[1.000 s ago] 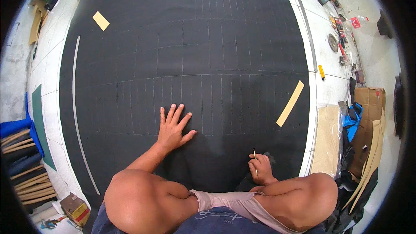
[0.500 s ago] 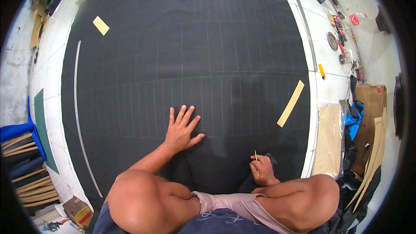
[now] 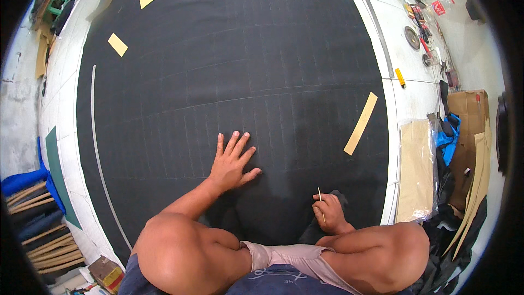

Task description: The person traces outlines around cardboard templates onto a large sheet of black fabric using a marking tool.

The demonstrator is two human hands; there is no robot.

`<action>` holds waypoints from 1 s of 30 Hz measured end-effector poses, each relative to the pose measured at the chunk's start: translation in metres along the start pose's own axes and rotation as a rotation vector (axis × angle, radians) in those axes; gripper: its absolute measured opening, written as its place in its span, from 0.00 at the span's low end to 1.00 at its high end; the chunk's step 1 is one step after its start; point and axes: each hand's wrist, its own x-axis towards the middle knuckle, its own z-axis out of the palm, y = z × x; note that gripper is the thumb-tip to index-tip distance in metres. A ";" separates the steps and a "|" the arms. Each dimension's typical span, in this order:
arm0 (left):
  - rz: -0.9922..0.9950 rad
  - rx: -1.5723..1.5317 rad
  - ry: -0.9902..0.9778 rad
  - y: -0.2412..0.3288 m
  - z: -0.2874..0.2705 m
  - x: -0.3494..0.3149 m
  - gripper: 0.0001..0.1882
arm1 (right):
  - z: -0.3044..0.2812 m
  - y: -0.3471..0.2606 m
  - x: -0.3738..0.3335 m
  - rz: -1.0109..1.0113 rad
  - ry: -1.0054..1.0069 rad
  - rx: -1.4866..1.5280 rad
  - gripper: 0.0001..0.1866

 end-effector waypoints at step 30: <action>0.263 0.020 -0.236 0.020 -0.005 0.066 0.35 | -0.004 0.011 -0.008 -0.028 0.040 0.140 0.05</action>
